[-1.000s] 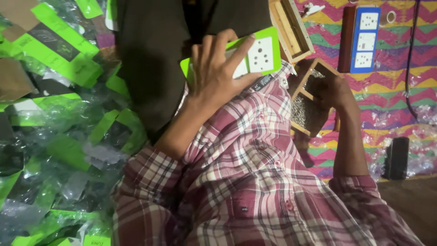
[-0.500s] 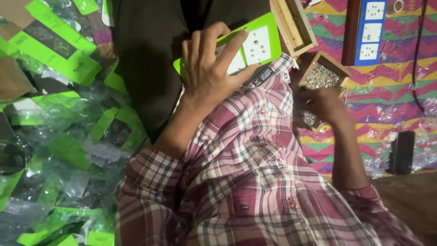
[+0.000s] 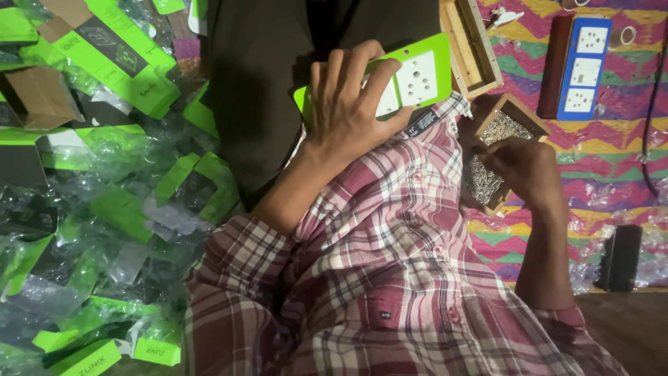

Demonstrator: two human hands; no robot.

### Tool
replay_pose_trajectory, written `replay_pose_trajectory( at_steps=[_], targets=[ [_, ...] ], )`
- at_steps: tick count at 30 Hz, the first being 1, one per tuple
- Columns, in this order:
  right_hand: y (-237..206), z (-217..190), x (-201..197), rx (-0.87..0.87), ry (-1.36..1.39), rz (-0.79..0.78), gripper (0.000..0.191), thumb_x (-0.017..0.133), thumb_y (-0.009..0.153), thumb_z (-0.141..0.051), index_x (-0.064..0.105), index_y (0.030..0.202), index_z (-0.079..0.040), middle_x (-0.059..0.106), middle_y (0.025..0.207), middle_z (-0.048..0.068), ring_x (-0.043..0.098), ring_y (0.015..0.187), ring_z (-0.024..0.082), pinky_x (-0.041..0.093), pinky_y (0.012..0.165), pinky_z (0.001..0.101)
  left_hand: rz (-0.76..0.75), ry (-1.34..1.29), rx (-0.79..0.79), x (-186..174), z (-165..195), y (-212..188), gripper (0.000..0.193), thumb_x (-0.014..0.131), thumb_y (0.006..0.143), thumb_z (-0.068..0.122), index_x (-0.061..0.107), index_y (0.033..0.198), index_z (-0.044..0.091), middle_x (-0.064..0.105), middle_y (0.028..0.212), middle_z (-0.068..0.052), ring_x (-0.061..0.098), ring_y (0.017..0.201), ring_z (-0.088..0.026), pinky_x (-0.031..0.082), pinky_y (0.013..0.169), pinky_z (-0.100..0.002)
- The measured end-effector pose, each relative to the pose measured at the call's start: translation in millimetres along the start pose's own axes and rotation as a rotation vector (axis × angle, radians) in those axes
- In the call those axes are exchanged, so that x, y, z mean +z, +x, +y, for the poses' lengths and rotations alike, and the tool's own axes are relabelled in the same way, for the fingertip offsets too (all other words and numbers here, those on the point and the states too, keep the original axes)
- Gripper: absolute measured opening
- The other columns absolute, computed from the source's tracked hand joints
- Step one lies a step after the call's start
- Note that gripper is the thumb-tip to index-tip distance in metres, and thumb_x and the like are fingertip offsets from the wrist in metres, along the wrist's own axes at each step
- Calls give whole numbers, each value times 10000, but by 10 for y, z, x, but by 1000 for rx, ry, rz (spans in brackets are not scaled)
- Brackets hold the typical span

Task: The person assembles electrical socket plates by inserting white socket modules into green and blue plastic frames and securing them with screws using a screwdriver. The person handles multiple frames and modules, placing completed units aside.

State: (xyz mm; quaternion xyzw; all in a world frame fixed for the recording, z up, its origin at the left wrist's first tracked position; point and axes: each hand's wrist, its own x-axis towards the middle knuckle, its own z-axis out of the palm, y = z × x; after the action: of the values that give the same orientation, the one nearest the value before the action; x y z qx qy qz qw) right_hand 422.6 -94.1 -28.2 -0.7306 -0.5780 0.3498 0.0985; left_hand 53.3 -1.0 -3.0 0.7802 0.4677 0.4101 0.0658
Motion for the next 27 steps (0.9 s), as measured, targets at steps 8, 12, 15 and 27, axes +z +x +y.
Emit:
replay_pose_trajectory(
  at_steps=[8, 12, 15, 27],
  targets=[
    [217, 126, 200, -103, 65, -161, 180, 782, 879, -162, 788, 1043, -86, 768, 878, 130, 721, 745, 142, 587, 694, 335, -2, -8, 5, -7, 13, -1, 579, 934, 761, 376, 642, 1200, 137, 536, 1243, -34, 530, 1055, -255, 392, 835, -443],
    [296, 301, 239, -7, -232, -153, 215, 787, 844, -136, 787, 1056, -98, 763, 856, 174, 760, 746, 247, 575, 705, 400, 6, -16, -8, 2, 0, 12, 566, 938, 763, 375, 646, 1180, 131, 546, 1231, -43, 533, 1034, -257, 386, 817, -449],
    [275, 405, 422, -203, -504, -139, 214, 771, 811, -126, 810, 1020, -121, 756, 907, 179, 727, 786, 349, 570, 746, 439, 9, -20, 6, -6, -15, 15, 570, 943, 769, 368, 644, 1190, 125, 551, 1235, -44, 533, 1036, -260, 389, 822, -450],
    [-34, -52, -114, -141, -111, 25, 199, 799, 923, -136, 776, 1077, -11, 739, 833, 136, 669, 683, 176, 515, 606, 336, -11, 23, 40, -38, -12, 17, 559, 936, 794, 378, 647, 1194, 116, 553, 1232, -45, 533, 1036, -250, 388, 823, -441]
  ],
)
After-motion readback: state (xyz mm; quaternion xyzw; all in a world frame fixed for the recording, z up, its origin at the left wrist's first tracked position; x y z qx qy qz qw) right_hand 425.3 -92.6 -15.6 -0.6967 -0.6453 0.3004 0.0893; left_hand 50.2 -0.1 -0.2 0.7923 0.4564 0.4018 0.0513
